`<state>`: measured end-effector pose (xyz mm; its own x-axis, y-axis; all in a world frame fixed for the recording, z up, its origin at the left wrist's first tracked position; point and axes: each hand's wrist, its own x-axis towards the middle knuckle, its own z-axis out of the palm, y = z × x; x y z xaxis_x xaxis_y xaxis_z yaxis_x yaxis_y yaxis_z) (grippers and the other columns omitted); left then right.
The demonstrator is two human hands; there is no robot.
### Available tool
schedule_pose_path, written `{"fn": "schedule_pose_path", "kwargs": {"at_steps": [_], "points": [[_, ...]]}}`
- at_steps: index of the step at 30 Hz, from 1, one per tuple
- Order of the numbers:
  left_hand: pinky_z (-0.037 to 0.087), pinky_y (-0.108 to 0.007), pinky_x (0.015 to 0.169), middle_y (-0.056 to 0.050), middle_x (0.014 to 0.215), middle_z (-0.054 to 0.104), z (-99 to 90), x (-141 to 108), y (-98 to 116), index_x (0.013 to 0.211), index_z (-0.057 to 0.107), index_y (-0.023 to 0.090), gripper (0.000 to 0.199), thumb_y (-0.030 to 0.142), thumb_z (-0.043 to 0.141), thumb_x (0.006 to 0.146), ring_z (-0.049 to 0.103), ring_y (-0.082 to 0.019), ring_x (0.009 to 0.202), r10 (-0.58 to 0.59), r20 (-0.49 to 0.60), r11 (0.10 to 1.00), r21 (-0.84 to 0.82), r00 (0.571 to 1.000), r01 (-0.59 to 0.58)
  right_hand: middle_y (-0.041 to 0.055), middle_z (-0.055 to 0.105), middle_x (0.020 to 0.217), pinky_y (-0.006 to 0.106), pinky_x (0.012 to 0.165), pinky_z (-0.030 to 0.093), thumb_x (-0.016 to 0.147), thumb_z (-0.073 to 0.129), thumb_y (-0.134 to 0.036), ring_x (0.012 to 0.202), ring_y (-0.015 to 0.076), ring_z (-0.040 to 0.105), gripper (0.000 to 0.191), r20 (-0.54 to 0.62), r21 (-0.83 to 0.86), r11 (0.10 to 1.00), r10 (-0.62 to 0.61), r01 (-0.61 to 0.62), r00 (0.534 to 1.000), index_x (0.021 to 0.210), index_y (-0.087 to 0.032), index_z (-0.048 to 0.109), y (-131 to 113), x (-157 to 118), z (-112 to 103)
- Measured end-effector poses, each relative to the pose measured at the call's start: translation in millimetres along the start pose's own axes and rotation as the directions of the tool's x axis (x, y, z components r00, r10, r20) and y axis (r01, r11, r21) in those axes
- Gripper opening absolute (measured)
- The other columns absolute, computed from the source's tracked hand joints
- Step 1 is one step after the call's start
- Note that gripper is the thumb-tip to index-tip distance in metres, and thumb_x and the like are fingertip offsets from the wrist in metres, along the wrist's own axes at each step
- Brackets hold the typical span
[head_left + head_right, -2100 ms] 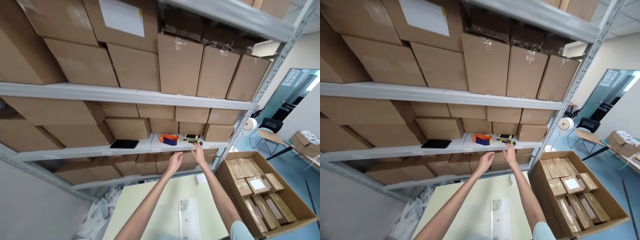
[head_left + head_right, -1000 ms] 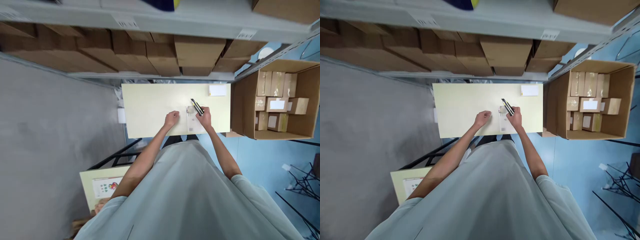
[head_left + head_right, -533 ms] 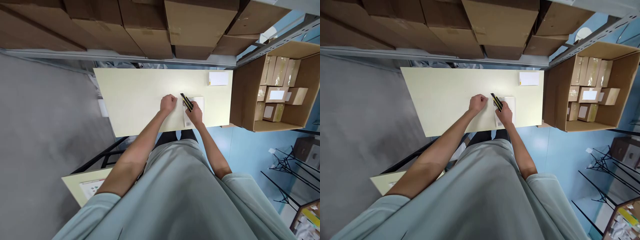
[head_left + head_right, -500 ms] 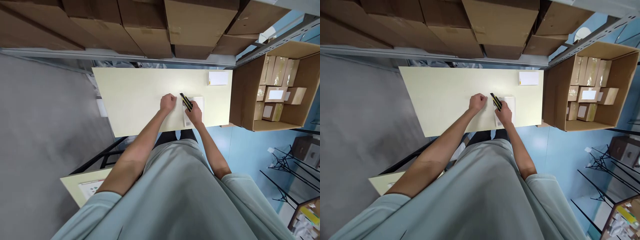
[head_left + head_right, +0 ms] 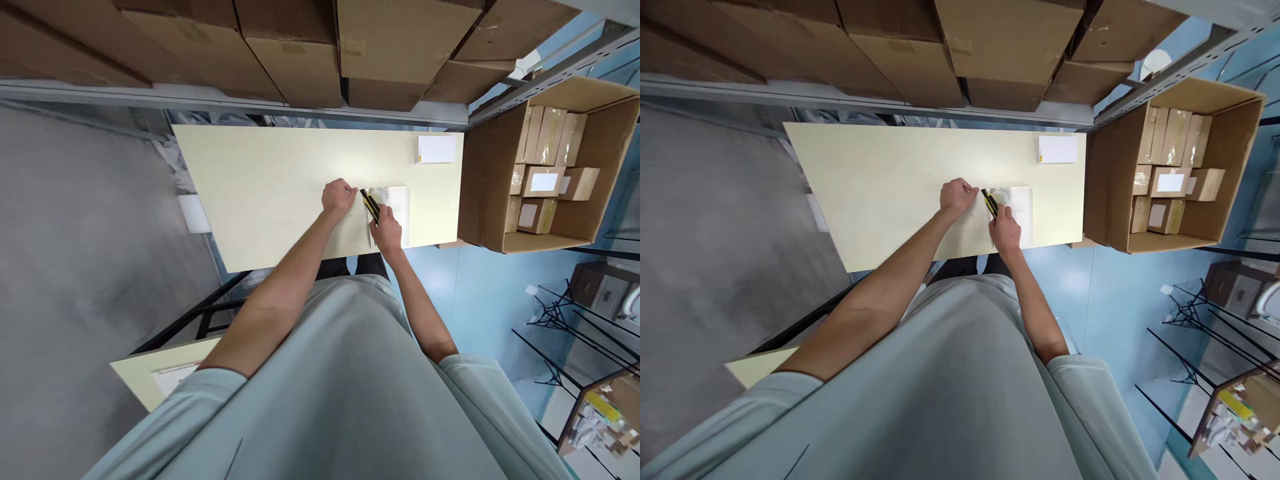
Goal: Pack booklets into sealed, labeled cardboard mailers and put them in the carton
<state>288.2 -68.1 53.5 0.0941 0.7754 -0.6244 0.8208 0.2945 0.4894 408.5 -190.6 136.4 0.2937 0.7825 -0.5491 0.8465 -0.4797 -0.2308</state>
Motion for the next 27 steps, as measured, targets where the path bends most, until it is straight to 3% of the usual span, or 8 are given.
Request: {"fn": "schedule_pose_path", "kwargs": {"at_steps": [5, 10, 27], "points": [[0.053, -0.036, 0.096, -0.006, 0.114, 0.078, -3.9, -4.6, 6.1, 0.100, 0.072, 0.023, 0.019, 0.042, 0.068, 0.099, 0.068, -0.025, 0.110, -0.008, 0.023, 1.000, 0.021, 1.000, 0.008, 0.0192, 0.061, 0.142, 0.038, 0.085, 0.061, 0.105, 0.040, -0.013, 0.110, 0.0288, 0.072, 0.050, 0.044, -0.130, 0.991, 0.034, -0.028, 0.998, 0.155, -0.013, 0.043, -13.1, -15.0, -8.3], [0.053, -0.037, 0.098, -0.007, 0.115, 0.078, -5.6, -6.8, 8.2, 0.100, 0.072, 0.023, 0.019, 0.041, 0.067, 0.099, 0.068, -0.026, 0.111, -0.007, 0.022, 0.999, 0.038, 1.000, 0.006, 0.0174, 0.061, 0.140, 0.035, 0.083, 0.060, 0.107, 0.040, -0.013, 0.110, 0.0270, 0.072, 0.047, 0.041, -0.159, 0.986, 0.046, -0.039, 0.998, 0.154, -0.014, 0.045, -12.9, -27.2, -2.8], [0.052, -0.039, 0.099, -0.008, 0.113, 0.078, 2.5, -0.1, -5.7, 0.098, 0.070, 0.023, 0.022, 0.045, 0.067, 0.100, 0.068, -0.027, 0.112, 0.063, 0.019, 0.996, 0.058, 0.998, -0.064, 0.0154, 0.066, 0.132, 0.028, 0.077, 0.058, 0.110, 0.045, -0.014, 0.112, 0.0243, 0.070, 0.051, 0.037, -0.186, 0.978, 0.100, -0.091, 0.994, 0.160, -0.017, 0.045, 8.5, -97.9, 58.4]]}}
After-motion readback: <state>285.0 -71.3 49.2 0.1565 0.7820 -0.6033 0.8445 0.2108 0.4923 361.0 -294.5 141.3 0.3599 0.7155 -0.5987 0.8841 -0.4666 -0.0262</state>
